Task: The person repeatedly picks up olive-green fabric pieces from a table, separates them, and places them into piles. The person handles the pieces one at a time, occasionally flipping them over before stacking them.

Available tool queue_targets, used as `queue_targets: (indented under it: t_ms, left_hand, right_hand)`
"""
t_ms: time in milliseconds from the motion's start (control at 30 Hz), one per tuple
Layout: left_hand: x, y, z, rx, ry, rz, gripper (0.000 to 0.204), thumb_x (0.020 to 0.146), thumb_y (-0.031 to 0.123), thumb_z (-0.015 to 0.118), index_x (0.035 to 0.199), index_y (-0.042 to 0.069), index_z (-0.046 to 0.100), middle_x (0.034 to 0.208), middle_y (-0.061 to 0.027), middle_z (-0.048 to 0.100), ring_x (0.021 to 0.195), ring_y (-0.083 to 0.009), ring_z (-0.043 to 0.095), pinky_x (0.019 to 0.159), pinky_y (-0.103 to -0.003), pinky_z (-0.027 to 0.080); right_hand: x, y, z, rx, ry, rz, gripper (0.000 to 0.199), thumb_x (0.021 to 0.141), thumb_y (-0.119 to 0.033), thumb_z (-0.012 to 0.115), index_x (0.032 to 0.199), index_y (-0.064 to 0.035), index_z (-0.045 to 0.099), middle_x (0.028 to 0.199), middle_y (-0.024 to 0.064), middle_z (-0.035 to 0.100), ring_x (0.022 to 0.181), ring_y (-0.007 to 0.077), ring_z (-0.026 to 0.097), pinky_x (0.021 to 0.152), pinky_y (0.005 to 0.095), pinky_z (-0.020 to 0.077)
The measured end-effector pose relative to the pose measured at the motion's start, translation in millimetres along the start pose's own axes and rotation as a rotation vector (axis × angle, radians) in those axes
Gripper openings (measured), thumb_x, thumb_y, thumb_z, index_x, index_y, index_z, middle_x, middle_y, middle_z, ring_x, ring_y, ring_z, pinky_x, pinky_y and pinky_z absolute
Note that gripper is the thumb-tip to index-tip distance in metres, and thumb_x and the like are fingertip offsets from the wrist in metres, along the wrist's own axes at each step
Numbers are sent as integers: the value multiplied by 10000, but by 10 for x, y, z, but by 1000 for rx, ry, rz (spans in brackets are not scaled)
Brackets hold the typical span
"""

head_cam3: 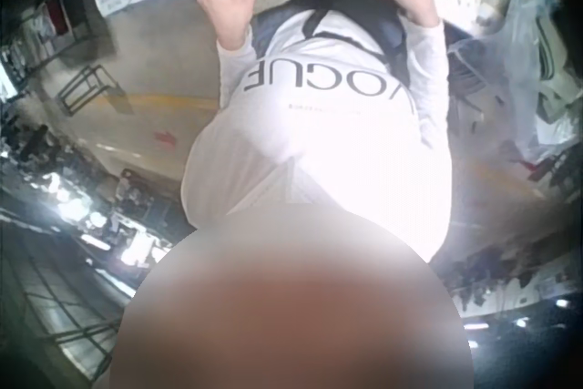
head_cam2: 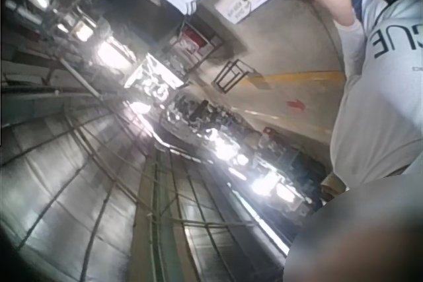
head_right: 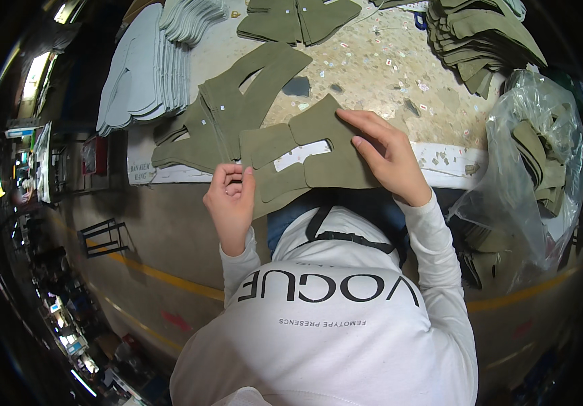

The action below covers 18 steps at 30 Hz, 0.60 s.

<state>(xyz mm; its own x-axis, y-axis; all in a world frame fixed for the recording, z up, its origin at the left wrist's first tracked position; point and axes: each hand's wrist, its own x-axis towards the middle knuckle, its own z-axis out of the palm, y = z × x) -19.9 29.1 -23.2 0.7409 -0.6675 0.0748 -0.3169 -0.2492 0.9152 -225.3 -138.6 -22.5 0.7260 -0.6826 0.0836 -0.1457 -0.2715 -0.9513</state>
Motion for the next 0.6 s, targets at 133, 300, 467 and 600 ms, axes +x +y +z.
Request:
queue_targets:
  t_ms: [133, 300, 467, 600]
  left_hand:
    - [-65, 31, -34, -10, 0, -12, 243, 859, -18, 645, 1099, -16, 607, 892, -115, 663, 564, -37, 563, 490, -204, 453]
    - [-61, 15, -69, -63, -156, 55, 383, 870, -63, 579, 1248, -3, 590, 1151, -141, 625, 559, -1, 495, 478, -179, 412]
    - [-10, -100, -44, -158, -263, 58, 433, 879, -94, 537, 1303, -7, 565, 1285, -134, 590, 613, 5, 506, 510, -160, 419]
    - [48, -113, -10, -270, -296, -23, 440, 894, -97, 520, 1324, -13, 549, 1313, -128, 575, 735, -14, 547, 560, -173, 458]
  right_hand:
    - [5, 23, -11, 11, -7, 7, 413, 912, 11, 512, 1322, 13, 558, 1316, 148, 567, 1243, 233, 515, 1061, 317, 359]
    - [35, 16, -60, -55, -22, -25, 416, 913, 16, 505, 1326, 12, 557, 1327, 146, 561, 1248, 232, 512, 1065, 316, 357]
    - [63, 79, -222, 74, -3, 32, 429, 910, 31, 499, 1335, 3, 555, 1340, 136, 553, 1259, 221, 501, 1074, 311, 347]
    - [101, 129, -323, 56, -50, 31, 435, 910, 35, 502, 1342, 5, 548, 1348, 128, 549, 1264, 208, 496, 1077, 298, 341]
